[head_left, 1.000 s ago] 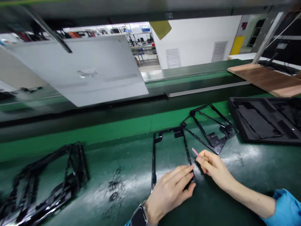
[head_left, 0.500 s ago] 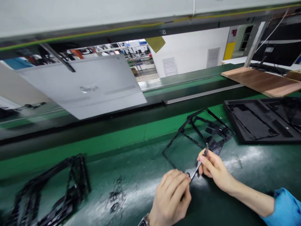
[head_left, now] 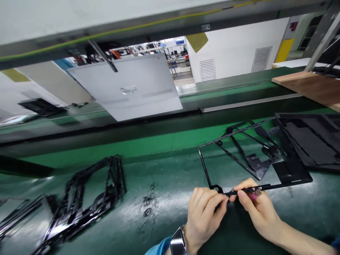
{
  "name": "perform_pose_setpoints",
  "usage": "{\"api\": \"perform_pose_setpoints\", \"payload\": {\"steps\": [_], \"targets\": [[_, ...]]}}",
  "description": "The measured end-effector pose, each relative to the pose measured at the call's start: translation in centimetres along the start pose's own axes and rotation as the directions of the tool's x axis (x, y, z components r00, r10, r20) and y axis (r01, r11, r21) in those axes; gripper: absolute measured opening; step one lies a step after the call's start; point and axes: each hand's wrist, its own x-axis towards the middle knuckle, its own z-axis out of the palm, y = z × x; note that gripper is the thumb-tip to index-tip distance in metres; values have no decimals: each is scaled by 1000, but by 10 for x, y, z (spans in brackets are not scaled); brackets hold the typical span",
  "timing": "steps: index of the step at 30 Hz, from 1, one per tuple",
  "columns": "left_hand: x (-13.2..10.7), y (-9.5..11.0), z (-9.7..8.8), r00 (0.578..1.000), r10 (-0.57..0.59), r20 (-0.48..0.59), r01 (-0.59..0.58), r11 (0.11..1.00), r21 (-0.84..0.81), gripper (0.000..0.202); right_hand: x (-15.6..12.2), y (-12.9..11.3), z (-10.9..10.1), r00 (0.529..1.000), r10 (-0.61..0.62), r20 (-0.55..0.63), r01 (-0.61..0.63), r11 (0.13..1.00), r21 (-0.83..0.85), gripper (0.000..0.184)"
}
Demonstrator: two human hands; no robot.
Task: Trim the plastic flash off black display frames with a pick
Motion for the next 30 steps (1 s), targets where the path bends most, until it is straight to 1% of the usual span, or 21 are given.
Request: {"api": "perform_pose_setpoints", "payload": {"steps": [2, 5, 8, 11, 18, 21, 24, 27, 30], "targets": [[-1, 1, 1, 1000, -8, 25, 9, 1000, -20, 18, 1, -1, 2, 999, -53, -10, 53, 998, -28, 16], [-1, 1, 3, 997, -52, 54, 54, 998, -41, 17, 0, 2, 4, 994, -107, -14, 105, 992, -75, 15], [-3, 1, 5, 993, -84, 79, 88, 995, -56, 16, -2, 4, 5, 993, -119, 14, 119, 988, -97, 18], [-3, 1, 5, 990, -92, 105, 97, 994, -47, 15, -3, 3, 5, 993, -114, 34, 117, 989, -94, 17], [-3, 0, 5, 983, -96, 156, 101, 995, -25, 15, -3, 1, 5, 997, -60, 49, 63, 996, -60, 16], [-4, -1, 4, 982, -105, 156, 108, 994, -16, 16, -3, 0, 4, 998, -40, 44, 42, 998, -51, 14], [-4, -2, 3, 985, -117, 127, 118, 993, -1, 16, -3, 1, 2, 1000, -2, 20, 3, 999, -53, 14], [-2, -3, 2, 988, -139, 73, 139, 990, 7, 14, -3, 2, 0, 998, 66, -5, -66, 997, -40, 17], [-3, -3, 3, 987, -155, 42, 157, 986, -47, 12, 0, 1, -1, 994, 106, -16, -106, 994, -21, 22]]}}
